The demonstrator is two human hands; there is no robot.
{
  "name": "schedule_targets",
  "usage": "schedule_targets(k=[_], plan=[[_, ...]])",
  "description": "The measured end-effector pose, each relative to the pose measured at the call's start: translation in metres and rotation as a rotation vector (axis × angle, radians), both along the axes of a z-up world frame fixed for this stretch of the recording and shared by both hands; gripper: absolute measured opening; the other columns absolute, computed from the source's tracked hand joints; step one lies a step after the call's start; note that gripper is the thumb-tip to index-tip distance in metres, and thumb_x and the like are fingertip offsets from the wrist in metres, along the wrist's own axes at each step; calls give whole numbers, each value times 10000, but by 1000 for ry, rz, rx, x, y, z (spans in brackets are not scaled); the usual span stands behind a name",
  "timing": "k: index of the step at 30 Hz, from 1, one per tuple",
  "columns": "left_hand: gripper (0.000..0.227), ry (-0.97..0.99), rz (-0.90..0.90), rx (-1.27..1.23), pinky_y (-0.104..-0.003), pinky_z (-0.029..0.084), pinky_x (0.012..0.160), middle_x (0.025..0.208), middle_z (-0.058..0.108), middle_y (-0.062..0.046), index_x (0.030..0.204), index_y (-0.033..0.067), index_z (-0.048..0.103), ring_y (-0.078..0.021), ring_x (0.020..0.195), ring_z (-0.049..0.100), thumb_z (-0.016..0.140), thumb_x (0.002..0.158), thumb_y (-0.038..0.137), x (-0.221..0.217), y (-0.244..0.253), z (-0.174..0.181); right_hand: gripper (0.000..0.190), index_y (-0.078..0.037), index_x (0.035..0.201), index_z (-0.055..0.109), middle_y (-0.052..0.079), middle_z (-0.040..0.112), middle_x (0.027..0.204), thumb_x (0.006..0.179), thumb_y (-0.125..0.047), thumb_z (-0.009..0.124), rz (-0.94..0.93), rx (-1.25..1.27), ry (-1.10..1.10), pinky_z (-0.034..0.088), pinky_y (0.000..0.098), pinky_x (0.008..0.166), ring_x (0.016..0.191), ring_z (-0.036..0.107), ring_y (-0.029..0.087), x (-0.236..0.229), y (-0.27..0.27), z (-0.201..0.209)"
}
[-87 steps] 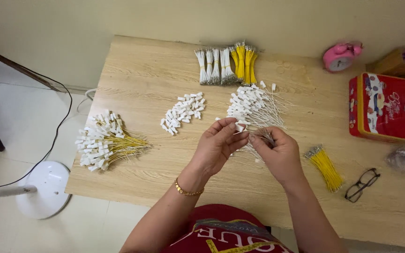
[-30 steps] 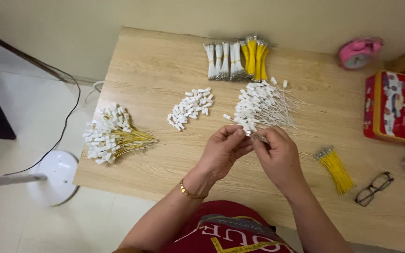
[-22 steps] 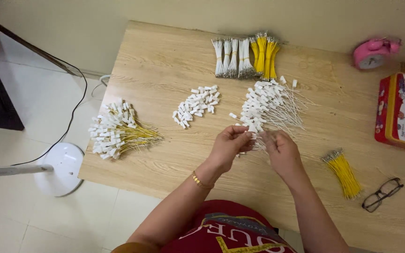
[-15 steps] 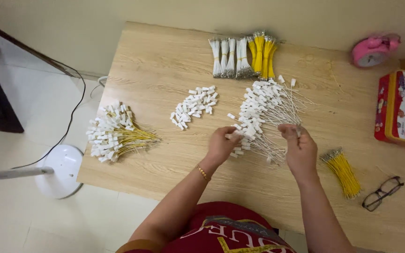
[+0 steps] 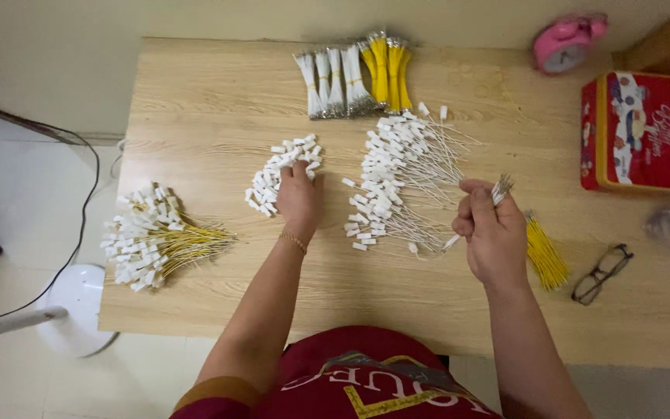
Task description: Sort and bundle small electrical wires with plastic connectors.
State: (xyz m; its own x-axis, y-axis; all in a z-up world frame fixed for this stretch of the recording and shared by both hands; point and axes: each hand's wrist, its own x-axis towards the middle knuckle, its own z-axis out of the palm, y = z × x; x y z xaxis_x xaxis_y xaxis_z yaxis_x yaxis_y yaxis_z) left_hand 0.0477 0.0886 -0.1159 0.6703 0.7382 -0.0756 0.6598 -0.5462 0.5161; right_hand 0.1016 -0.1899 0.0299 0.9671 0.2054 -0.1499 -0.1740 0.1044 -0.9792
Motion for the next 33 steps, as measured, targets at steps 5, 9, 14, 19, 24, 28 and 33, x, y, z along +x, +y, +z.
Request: schedule_targets(k=[5, 9, 14, 19, 24, 28, 33], plan=[[265, -295, -262, 176, -455, 608, 620, 969, 562, -17, 1114, 268, 650, -340, 770, 729, 756, 872, 285, -1, -45, -14, 241, -78, 1208, 586, 28, 445, 710, 1151, -251, 429, 25, -21, -86, 317, 166, 494, 568, 349, 58, -3, 6, 26], [265, -281, -89, 170, -425, 613, 632, 978, 589, -9, 1110, 240, 659, -290, 809, 731, 756, 863, 234, -10, -33, -49, 311, -140, 1048, 549, 35, 446, 653, 1165, -373, 380, 80, -220, -162, 314, 181, 457, 519, 360, 77, -4, 7, 39], [192, -227, -2, 23, -533, 581, 739, 1000, 630, -125, 1131, 166, 651, -407, 900, 702, 635, 939, 157, -33, 7, -49, 275, -20, 932, 681, 185, 619, 732, 1019, -274, 624, 448, -909, -142, 472, 434, 603, 688, 594, 330, -20, -7, -28], [255, -217, 86, -149, -564, 554, 885, 1097, 672, -172, 1196, 137, 677, -424, 1066, 677, 524, 997, 182, -50, 21, -38, 413, -38, 999, 769, 247, 769, 948, 899, -424, 662, 808, -1352, 20, 580, 527, 816, 1011, 745, 442, -40, -29, -120], [197, -54, 10, 4, -489, 603, 800, 1015, 666, -40, 1156, 268, 672, -323, 927, 734, 630, 973, 327, -36, 16, -45, 367, -78, 926, 735, 237, 757, 833, 914, -391, 545, 711, -1417, -21, 606, 512, 722, 908, 780, 414, -39, -58, -183], [300, -52, -68, 113, -469, 615, 732, 993, 625, -21, 1140, 266, 632, -303, 874, 735, 697, 912, 450, -17, 12, -43, 383, 22, 897, 753, 303, 743, 868, 922, -279, 517, 768, -1356, 8, 562, 558, 741, 925, 750, 469, -42, -31, -118], [320, 42, -57, 187, -504, 627, 712, 959, 636, -88, 1046, 161, 616, -358, 830, 742, 742, 880, 404, -1, 11, -35, 348, 22, 944, 706, 280, 717, 824, 945, -283, 538, 722, -1346, -50, 573, 498, 736, 858, 750, 448, -33, -31, -101]])
